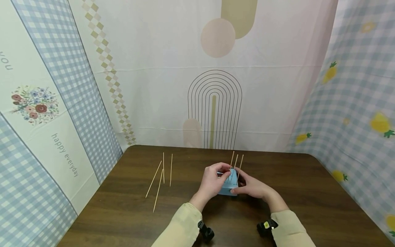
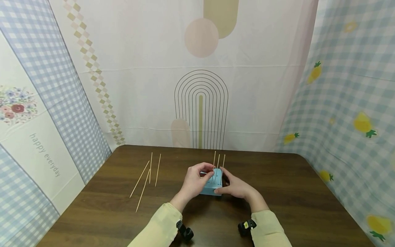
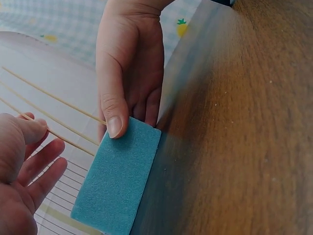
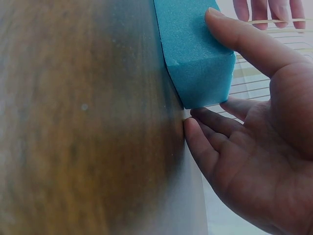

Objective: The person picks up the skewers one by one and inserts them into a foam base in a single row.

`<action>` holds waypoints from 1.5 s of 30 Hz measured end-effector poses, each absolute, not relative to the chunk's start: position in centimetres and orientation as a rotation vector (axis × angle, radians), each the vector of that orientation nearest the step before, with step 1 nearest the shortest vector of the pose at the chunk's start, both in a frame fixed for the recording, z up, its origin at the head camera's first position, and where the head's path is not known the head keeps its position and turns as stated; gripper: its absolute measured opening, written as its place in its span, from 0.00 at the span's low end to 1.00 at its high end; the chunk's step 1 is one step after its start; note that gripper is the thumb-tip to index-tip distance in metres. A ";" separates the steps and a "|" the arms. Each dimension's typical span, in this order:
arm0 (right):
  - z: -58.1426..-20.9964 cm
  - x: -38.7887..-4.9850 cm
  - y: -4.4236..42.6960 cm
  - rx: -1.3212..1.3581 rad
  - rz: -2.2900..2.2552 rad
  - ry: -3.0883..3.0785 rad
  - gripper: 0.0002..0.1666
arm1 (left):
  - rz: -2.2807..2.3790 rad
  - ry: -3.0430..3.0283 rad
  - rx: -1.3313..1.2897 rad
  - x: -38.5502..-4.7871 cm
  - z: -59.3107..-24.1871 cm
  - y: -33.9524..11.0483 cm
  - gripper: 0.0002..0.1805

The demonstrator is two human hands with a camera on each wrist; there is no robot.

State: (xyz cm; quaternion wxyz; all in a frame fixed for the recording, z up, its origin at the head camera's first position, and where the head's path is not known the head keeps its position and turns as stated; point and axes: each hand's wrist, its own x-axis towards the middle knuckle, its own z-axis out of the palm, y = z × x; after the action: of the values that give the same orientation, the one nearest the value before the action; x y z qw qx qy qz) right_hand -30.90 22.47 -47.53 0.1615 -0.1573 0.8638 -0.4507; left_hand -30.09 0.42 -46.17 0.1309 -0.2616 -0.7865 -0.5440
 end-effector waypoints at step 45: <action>-47.5 -30.6 22.4 -0.450 -1.291 2.459 0.66 | -1.663 -2.343 -0.765 -30.0 -46.7 0.3 0.07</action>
State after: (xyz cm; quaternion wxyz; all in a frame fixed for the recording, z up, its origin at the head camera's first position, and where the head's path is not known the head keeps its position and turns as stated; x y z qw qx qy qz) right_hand -30.63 22.37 -47.45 0.1632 -0.1576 0.8624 -0.4526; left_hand -30.05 0.35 -46.70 0.0841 -0.2563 -0.7853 -0.5573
